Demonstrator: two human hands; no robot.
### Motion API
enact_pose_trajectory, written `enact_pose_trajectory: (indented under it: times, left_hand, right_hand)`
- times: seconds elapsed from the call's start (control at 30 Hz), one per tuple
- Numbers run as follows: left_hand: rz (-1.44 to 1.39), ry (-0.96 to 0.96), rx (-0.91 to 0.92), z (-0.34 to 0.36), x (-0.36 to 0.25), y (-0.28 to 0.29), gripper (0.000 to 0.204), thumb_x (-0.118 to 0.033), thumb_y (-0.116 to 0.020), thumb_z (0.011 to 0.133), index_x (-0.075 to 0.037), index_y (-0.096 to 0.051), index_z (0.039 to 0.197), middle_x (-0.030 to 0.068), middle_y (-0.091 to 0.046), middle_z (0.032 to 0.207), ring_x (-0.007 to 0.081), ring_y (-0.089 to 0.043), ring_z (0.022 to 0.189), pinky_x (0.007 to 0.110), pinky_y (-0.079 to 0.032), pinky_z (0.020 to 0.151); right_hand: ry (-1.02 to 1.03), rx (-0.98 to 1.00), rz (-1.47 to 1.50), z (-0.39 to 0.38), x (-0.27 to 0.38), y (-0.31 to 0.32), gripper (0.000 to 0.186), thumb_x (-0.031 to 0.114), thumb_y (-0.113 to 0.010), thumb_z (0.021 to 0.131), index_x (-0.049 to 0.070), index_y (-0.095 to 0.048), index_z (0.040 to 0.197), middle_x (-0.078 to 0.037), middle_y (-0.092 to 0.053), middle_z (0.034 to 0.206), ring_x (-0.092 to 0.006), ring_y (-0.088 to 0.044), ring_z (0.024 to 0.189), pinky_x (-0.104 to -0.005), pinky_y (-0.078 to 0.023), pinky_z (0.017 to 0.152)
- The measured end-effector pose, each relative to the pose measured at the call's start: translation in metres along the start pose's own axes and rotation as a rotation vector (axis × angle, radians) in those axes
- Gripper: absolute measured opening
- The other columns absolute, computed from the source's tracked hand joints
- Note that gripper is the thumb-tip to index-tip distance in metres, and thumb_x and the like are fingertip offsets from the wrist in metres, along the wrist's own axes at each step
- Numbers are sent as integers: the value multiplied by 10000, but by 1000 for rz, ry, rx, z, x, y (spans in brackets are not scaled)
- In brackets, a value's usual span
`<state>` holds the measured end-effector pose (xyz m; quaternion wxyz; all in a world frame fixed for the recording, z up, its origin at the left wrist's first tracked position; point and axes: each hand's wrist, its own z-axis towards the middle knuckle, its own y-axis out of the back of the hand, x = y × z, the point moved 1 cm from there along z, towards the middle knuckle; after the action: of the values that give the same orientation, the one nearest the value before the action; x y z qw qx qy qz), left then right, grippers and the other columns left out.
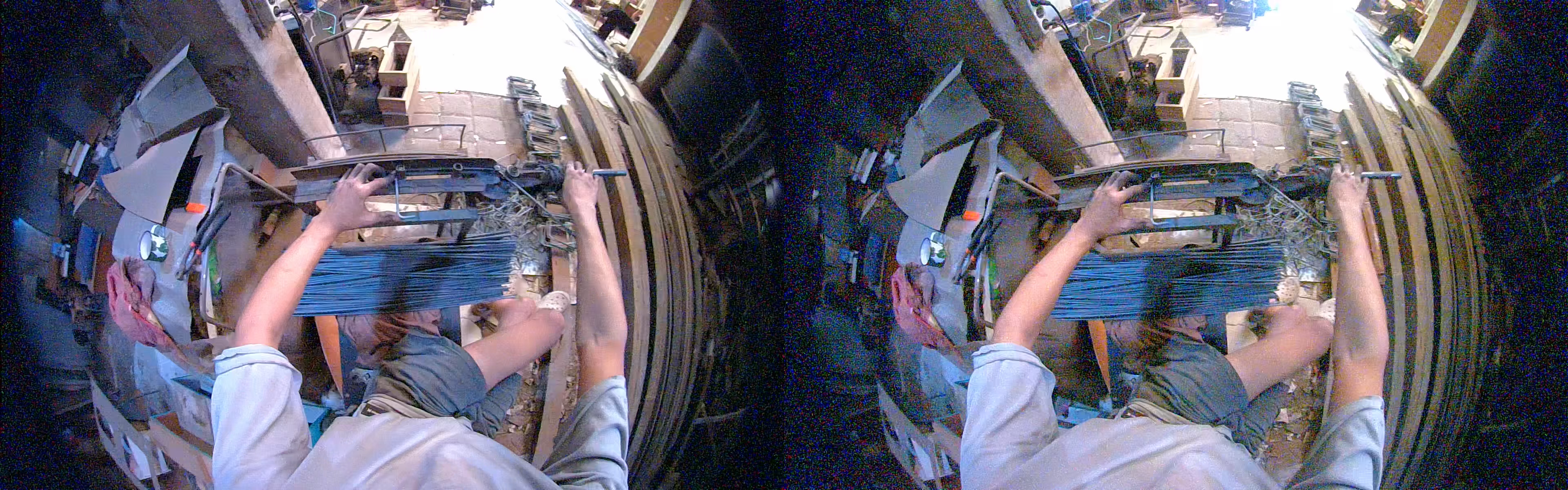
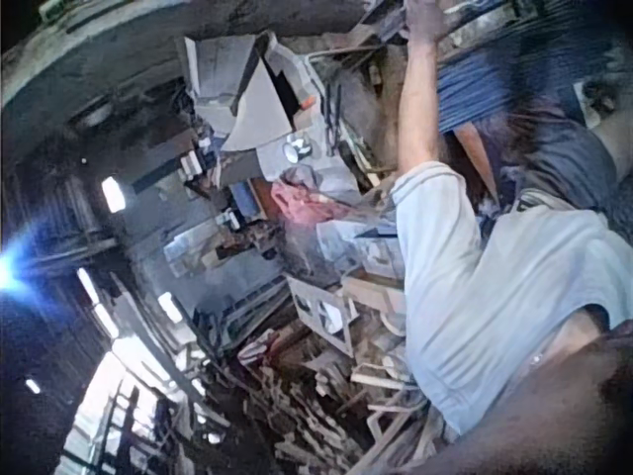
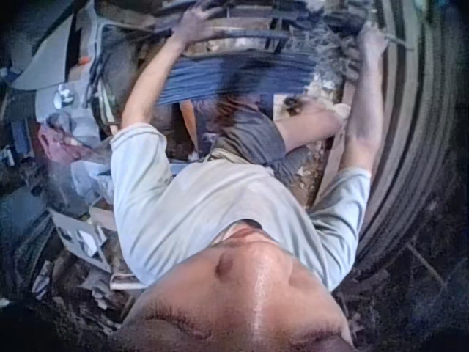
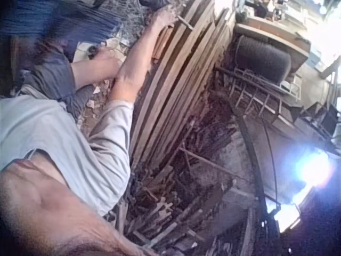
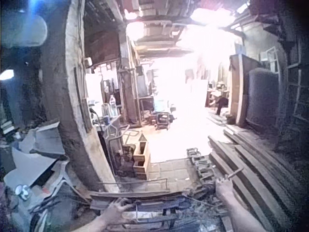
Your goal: The person bends metal rods by hand using a manual bending jig, placing each rod in the jig and pulling the lever to shape it.
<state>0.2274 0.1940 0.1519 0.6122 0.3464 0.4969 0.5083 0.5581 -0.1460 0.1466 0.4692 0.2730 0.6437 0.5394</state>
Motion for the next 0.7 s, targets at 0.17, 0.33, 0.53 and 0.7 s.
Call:
enact_pose_trajectory:
  times: [0.17,0.33,0.53,0.7]
  left_hand:
    - [-8,-15,-69,-1,-7,3,727,-611,-752,629,-119,-644,1153,115,-532,1195,342,-480,1183,499,-407,989]
    - [7,-67,-108,2,-8,2,745,-605,-760,623,-101,-646,1159,138,-540,1200,347,-485,1185,483,-409,1006]
    - [-2,19,-41,-2,-7,1,839,-671,-730,613,-90,-629,1209,215,-481,1337,410,-447,1247,505,-388,1026]
    - [-5,9,-77,-3,-2,-3,810,-655,-734,622,-81,-642,1185,214,-490,1328,404,-456,1239,503,-386,1024]
  right_hand:
    - [-40,-117,25,-42,-7,5,253,120,-448,911,101,-601,1111,-75,-617,1153,-287,-541,1161,-455,-437,961]
    - [-117,-92,-23,-71,-11,1,277,150,-443,919,110,-597,1146,-68,-608,1205,-281,-466,1250,-473,-387,1007]
    - [-134,-117,-60,-108,-4,7,267,178,-445,919,96,-624,1101,-89,-621,1177,-269,-502,1184,-473,-406,959]
    - [-161,-191,-49,-131,0,3,269,171,-430,923,96,-624,1093,-84,-607,1173,-263,-494,1169,-468,-390,961]
